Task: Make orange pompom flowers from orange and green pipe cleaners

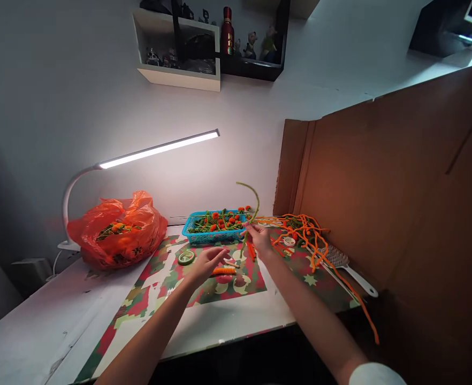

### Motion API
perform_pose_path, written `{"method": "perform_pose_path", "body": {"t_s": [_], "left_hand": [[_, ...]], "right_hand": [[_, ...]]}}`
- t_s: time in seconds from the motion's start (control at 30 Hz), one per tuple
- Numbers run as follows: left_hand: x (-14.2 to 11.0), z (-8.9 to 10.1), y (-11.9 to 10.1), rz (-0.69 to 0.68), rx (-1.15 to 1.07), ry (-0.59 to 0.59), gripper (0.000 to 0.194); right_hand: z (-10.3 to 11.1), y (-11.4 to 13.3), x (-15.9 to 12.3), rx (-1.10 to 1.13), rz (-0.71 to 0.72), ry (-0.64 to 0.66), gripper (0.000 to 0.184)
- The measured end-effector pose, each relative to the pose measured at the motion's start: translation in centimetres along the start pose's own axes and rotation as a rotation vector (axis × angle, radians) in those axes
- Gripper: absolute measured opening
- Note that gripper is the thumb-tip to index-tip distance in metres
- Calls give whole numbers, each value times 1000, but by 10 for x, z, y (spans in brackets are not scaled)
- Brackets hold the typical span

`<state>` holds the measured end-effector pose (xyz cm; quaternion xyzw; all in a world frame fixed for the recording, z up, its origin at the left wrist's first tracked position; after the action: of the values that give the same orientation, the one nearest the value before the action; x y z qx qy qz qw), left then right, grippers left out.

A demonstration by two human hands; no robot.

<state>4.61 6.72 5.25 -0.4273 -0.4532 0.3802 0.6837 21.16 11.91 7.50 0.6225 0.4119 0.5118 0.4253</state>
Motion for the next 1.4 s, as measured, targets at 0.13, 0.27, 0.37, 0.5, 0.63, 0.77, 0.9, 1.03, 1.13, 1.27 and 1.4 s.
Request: {"method": "perform_pose_path", "body": {"t_s": [0.13, 0.27, 0.37, 0.5, 0.63, 0.77, 0.9, 1.03, 1.13, 1.27, 1.4], "left_hand": [[2, -9, 22, 119, -165, 50, 38], [-2, -1, 45, 166, -234, 6, 44], [-4, -3, 48, 168, -233, 38, 43], [-7, -11, 46, 183, -200, 122, 43], [-10, -12, 44, 196, -205, 160, 43], [-14, -18, 43, 243, -260, 218, 43], [-18, -26, 46, 275, -276, 267, 43], [-21, -37, 44, 253, -260, 371, 42], [-27, -44, 41, 278, -251, 454, 41], [-31, -46, 46, 346, -242, 493, 41], [-34, -45, 54, 391, -244, 547, 40]], "right_hand": [[-33, -37, -23, 40, -84, -4, 43], [-46, -60, -32, 157, -163, 29, 42], [-48, -68, -34, 237, -199, 55, 40], [-50, -73, -37, 293, -245, 96, 37], [-53, -76, -40, 340, -316, 159, 32], [-50, -78, -38, 376, -357, 175, 24], [-34, -83, -26, 452, -389, 77, 16], [-9, -87, -14, 513, -425, -49, 9], [7, -85, -7, 577, -402, -105, 9], [22, -87, -3, 641, -410, -179, 12], [36, -91, 4, 658, -375, -236, 15]]}}
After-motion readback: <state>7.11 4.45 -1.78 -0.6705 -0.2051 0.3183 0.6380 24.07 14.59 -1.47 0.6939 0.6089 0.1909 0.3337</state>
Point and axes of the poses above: each hand's wrist, its own x-axis towards the middle knuckle, its own z-axis out of the back of the hand, y = z × x, the point moved 10 cm from there along x, towards the middle knuckle, and after that the axes turned 12 degrees about -x, right-handed, at the moved point
